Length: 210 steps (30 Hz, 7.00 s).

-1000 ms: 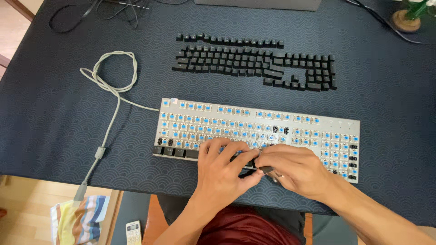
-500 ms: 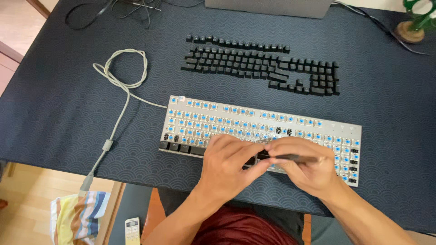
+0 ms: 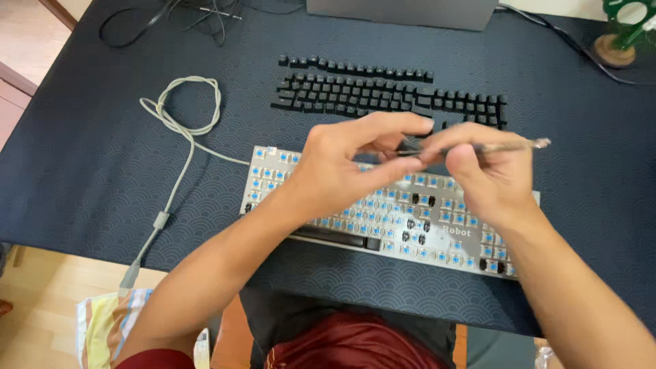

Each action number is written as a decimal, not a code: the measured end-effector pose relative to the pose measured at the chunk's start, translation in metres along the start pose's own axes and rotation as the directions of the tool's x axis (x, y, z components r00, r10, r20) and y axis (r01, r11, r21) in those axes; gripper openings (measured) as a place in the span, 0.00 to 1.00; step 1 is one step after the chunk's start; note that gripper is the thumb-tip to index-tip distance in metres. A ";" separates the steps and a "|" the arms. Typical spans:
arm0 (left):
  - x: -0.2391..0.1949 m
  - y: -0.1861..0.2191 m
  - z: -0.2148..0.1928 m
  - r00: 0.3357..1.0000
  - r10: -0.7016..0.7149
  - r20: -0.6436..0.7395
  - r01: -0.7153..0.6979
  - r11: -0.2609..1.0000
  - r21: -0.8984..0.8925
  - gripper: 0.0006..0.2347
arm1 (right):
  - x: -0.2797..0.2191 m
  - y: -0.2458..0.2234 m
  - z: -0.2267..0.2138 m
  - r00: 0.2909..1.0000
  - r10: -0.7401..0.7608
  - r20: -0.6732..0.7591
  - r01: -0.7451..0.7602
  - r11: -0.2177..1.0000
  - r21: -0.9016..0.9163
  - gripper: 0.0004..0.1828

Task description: The person removes black keycaps from a mechanical keyboard using a keycap puller and places them on the desk. The person then uses a metal keycap puller to remove additional keycaps from the keyboard.

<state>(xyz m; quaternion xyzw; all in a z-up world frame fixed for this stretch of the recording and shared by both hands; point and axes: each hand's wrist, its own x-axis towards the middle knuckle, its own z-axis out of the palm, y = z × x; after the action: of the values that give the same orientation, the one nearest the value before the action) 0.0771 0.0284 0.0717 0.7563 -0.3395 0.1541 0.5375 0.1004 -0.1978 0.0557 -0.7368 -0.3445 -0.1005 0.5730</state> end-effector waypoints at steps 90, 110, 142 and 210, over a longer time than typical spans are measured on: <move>-0.119 0.010 0.030 0.995 -0.015 -0.100 0.075 0.778 0.624 0.12 | -0.039 -0.027 0.054 0.862 -0.273 0.428 0.334 0.940 -0.072 0.12; -0.124 0.001 0.037 0.993 -0.056 -0.100 0.106 0.774 0.625 0.11 | -0.059 -0.009 0.052 0.979 -0.093 0.179 0.115 0.986 -0.120 0.04; -0.105 0.009 0.035 0.804 -0.525 -0.279 0.337 0.789 -0.515 0.06 | -0.064 -0.015 0.036 0.994 -0.109 -0.004 0.108 0.983 0.146 0.23; -0.146 -0.012 -0.041 0.996 0.055 -0.063 0.000 0.754 0.657 0.11 | -0.065 -0.006 0.095 0.876 0.036 0.480 0.434 0.371 -0.821 0.28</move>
<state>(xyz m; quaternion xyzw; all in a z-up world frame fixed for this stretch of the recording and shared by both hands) -0.0150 0.1195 -0.0084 0.8849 -0.2537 0.3008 0.2492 0.0246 -0.1355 -0.0056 -0.8811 -0.4356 -0.1814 -0.0314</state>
